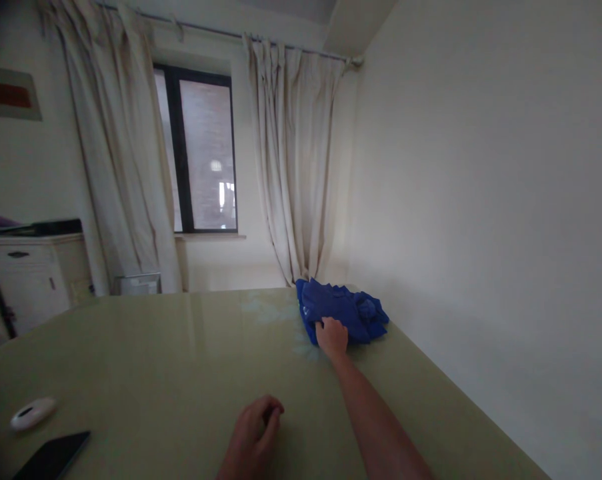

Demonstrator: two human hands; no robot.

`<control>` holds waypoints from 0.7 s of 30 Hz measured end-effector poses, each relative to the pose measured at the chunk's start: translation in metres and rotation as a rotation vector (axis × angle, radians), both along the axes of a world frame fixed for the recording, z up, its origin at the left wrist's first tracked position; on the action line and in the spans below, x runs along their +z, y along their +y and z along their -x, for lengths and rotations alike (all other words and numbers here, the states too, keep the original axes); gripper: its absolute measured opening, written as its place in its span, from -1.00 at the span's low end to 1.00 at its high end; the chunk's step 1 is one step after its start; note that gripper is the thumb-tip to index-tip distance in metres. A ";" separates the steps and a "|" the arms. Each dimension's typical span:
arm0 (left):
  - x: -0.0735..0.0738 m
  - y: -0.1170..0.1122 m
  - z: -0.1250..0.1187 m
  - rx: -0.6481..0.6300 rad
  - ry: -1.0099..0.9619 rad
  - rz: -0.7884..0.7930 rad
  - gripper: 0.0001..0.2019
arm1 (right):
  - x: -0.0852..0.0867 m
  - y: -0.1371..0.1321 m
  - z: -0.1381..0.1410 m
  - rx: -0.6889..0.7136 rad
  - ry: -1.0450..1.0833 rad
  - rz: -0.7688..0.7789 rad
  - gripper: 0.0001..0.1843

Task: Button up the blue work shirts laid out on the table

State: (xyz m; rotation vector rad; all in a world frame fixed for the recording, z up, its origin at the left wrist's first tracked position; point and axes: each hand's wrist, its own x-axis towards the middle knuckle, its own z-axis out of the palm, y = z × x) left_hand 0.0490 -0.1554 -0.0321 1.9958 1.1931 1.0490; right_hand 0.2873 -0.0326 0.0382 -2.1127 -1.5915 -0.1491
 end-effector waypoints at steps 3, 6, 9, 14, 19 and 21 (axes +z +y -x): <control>0.005 0.002 0.008 0.044 -0.112 0.101 -0.62 | 0.011 -0.019 0.011 0.086 0.015 -0.053 -0.61; 0.007 0.010 0.021 0.139 -0.266 0.180 -0.52 | 0.013 -0.067 0.031 0.292 0.007 -0.087 -0.68; 0.010 0.018 0.036 0.266 -0.415 0.246 -0.41 | 0.007 -0.131 0.049 0.810 0.055 -0.041 -0.68; 0.014 0.029 0.056 0.472 -0.239 0.218 -0.38 | -0.003 -0.183 0.037 0.849 0.108 0.040 -0.54; 0.007 0.037 0.058 0.470 -0.161 0.135 -0.34 | -0.026 -0.148 0.014 0.394 0.263 0.108 -0.38; 0.012 0.035 0.057 0.378 -0.189 0.077 -0.50 | -0.034 -0.131 0.012 0.320 0.318 0.120 -0.26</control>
